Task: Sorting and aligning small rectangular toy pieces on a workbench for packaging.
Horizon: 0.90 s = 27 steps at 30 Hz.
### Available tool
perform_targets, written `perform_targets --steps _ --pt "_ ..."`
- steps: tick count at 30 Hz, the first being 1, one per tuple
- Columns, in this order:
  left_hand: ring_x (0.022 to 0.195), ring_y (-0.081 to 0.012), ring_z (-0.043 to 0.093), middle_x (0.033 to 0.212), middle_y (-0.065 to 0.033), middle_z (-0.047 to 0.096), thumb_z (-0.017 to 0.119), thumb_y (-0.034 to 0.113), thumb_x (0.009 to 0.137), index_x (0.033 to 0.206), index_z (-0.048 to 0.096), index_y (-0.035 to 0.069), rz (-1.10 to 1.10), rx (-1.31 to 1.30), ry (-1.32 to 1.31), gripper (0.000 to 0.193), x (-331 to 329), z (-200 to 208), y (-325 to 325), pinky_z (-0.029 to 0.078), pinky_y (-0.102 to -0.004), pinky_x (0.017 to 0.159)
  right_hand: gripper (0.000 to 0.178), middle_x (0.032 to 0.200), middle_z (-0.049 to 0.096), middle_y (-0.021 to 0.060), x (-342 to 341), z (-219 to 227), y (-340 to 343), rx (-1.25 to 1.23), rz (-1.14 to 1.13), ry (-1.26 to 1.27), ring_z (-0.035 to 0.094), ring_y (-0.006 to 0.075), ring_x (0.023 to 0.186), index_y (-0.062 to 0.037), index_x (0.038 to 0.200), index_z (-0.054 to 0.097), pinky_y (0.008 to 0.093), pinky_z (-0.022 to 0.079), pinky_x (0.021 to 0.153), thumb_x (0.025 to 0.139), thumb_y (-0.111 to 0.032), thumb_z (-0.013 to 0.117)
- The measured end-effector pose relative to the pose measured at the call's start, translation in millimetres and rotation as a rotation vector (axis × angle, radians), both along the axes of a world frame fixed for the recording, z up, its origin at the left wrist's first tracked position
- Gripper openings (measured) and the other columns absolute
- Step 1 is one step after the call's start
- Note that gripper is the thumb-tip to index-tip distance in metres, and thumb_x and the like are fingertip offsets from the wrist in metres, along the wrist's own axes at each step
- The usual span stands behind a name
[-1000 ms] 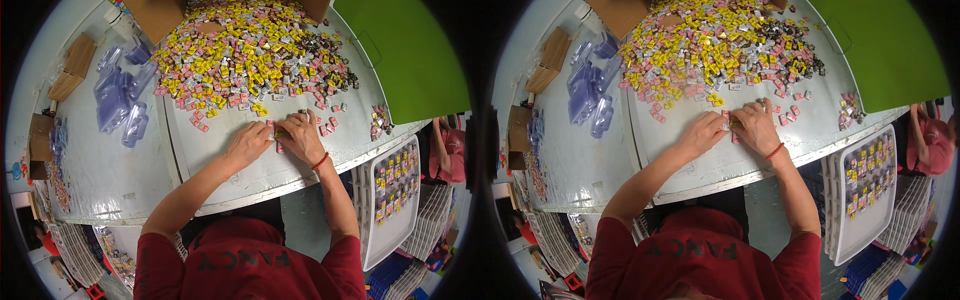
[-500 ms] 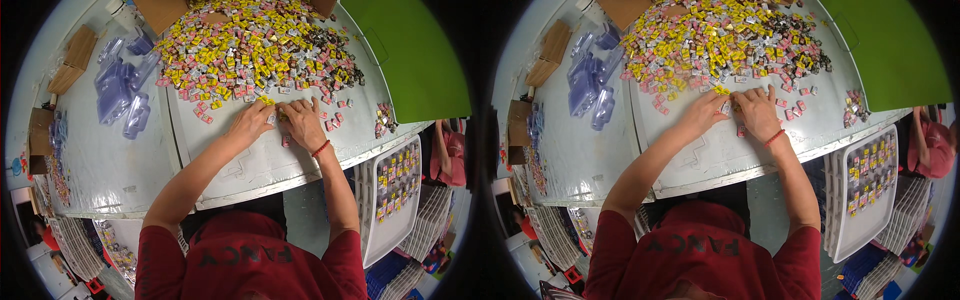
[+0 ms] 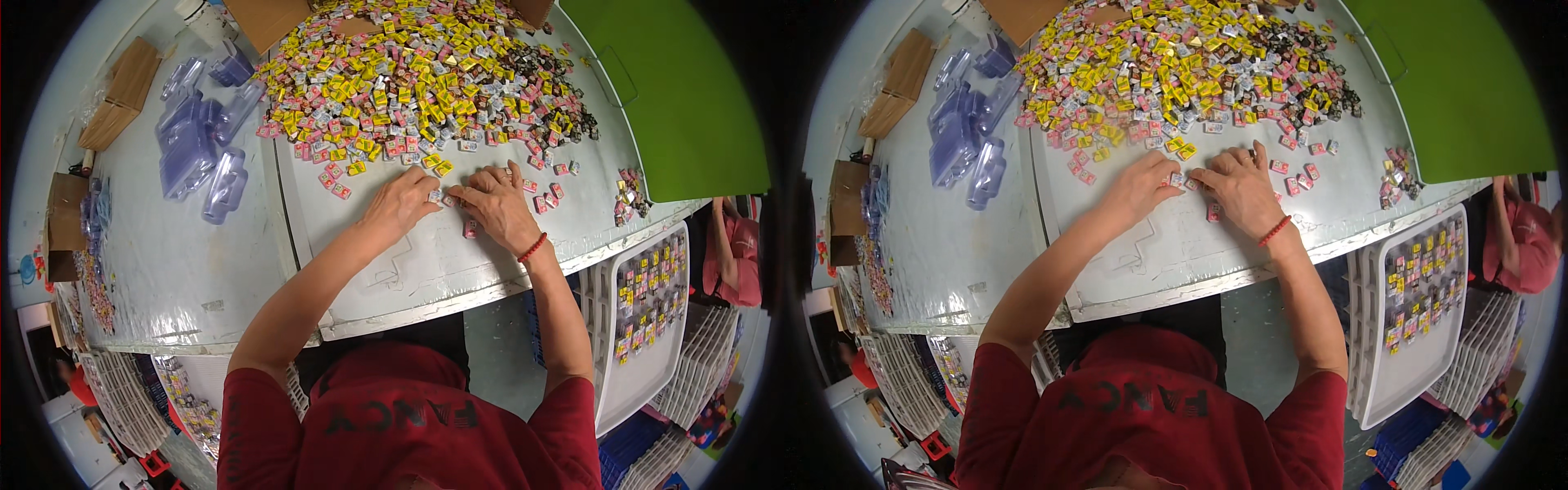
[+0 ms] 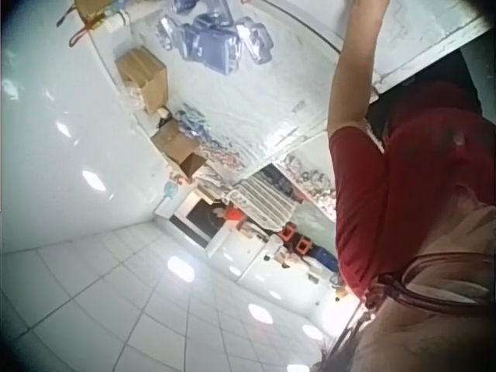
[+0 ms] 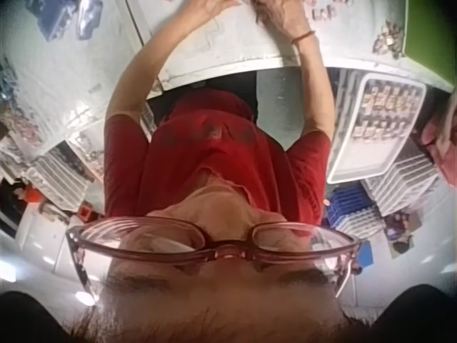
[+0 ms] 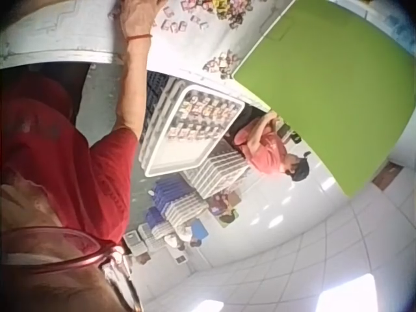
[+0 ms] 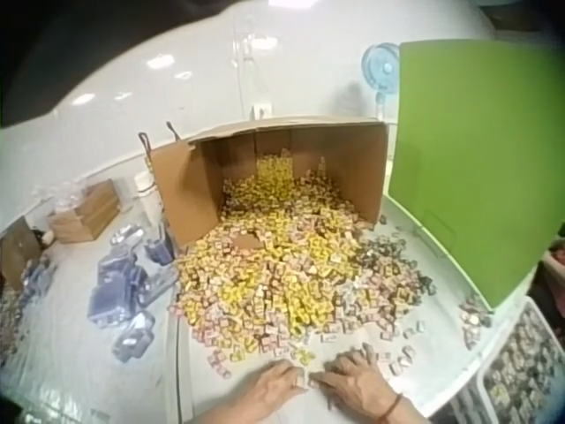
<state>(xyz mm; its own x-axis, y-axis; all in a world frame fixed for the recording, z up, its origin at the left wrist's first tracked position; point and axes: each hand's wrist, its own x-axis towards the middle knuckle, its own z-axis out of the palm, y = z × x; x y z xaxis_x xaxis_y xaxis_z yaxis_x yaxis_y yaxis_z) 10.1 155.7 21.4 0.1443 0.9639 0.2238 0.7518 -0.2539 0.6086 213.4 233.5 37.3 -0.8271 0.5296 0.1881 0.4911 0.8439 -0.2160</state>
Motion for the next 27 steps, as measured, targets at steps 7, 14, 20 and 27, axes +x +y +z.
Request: perform_targets --steps 7,14,20,27 --pt "0.090 -0.0307 0.058 0.096 -0.0132 0.055 0.076 0.017 0.071 0.115 0.059 0.005 -0.084 -0.026 0.010 0.049 2 5 13 0.048 -0.0385 0.078 0.034 0.104 0.061 0.0034 7 -10 -1 -0.133 -0.063 0.138 0.053 0.0231 0.111 -0.0158 0.106 0.065 0.0541 0.024 0.106 0.073 -0.014 0.073" --pt "0.089 -0.0323 0.058 0.096 -0.0128 0.055 0.075 0.017 0.072 0.108 0.063 0.005 -0.103 -0.073 0.037 0.040 8 3 15 0.048 -0.0410 0.077 0.030 0.101 0.063 0.0040 -4 -13 -8 -0.055 -0.110 0.116 0.056 0.0231 0.107 -0.0119 0.101 0.065 0.0555 0.026 0.105 0.073 -0.015 0.071" --pt "0.083 -0.0288 0.059 0.095 -0.0100 0.055 0.071 0.016 0.076 0.102 0.064 0.008 0.005 0.086 0.062 0.028 19 -10 7 0.049 -0.0386 0.073 0.027 0.103 0.064 0.0053 -2 -15 -9 0.009 -0.114 0.151 0.056 0.0247 0.104 -0.0093 0.103 0.065 0.0505 0.028 0.103 0.077 -0.016 0.068" --pt "0.088 -0.0297 0.058 0.094 -0.0106 0.056 0.068 0.021 0.081 0.104 0.064 0.008 -0.104 0.042 0.083 0.028 -10 -3 15 0.048 -0.0394 0.076 0.024 0.102 0.064 0.0046 -15 -5 -11 -0.054 -0.086 0.129 0.057 0.0245 0.100 -0.0099 0.101 0.065 0.0488 0.030 0.101 0.079 -0.018 0.068"
